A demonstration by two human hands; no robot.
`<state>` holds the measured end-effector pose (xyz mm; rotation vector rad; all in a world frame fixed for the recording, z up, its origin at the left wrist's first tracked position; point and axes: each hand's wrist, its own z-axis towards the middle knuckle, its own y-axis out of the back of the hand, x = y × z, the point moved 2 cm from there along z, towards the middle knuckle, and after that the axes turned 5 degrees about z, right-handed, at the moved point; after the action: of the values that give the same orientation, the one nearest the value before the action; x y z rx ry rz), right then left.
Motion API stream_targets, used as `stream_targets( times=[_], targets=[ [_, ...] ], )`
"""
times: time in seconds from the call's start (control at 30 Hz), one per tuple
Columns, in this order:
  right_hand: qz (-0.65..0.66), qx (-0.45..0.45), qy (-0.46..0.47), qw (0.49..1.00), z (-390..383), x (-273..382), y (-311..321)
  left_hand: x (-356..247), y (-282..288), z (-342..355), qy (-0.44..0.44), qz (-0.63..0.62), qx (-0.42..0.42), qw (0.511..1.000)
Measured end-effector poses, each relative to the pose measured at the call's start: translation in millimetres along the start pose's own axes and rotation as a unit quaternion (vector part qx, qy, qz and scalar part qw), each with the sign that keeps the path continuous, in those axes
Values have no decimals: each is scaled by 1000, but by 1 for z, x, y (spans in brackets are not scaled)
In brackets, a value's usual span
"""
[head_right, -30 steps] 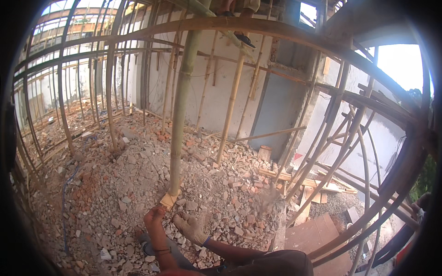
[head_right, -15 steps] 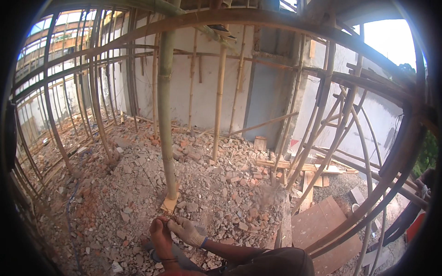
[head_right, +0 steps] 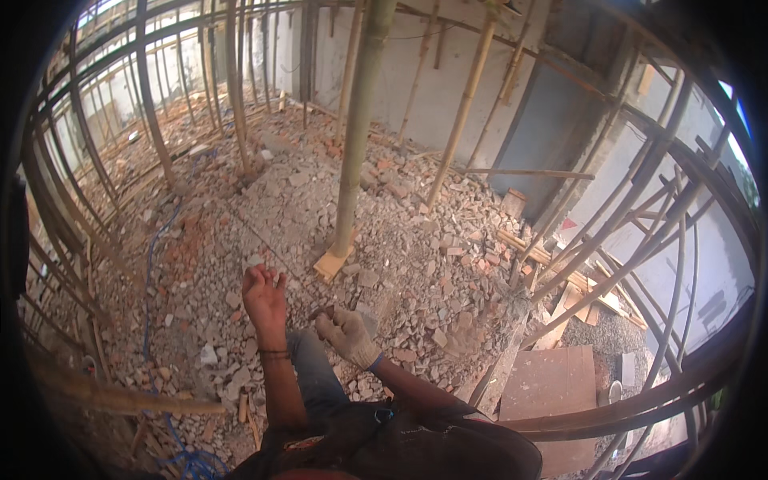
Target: The person ties bamboo poles together using a thin wire or string. They wrap the wire around the joints of the bamboo scaffolding and twist it to secure the structure. The person works at various heights on the scaffolding, moving between joints to tie them.
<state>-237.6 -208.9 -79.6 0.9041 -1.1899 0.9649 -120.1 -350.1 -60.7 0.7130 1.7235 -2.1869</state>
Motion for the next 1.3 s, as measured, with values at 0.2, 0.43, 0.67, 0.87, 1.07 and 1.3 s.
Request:
stream_targets(
  times=[0.2, 0.43, 0.67, 0.87, 1.07, 1.3],
  targets=[
    [98, 1, -13, 995, -23, 19, -10, -17, -30, -3, 11, -108, 9, 994],
    [72, 22, 13, 997, -30, -3, -5, -37, -39, 5, 0, -96, 22, 995],
    [75, 49, -6, 996, -48, -21, -2, -56, -42, 16, -40, -108, -11, 993],
    [117, 67, -71, 988, -62, -33, -12, -58, -42, 15, -51, -90, -33, 994],
    [120, 90, -103, 983, -64, -46, -10, -60, -47, 7, -42, -6, -35, 998],
    [118, 145, -63, 980, -65, -59, 19, -34, -60, -9, -40, 93, 38, 994]
  ],
)
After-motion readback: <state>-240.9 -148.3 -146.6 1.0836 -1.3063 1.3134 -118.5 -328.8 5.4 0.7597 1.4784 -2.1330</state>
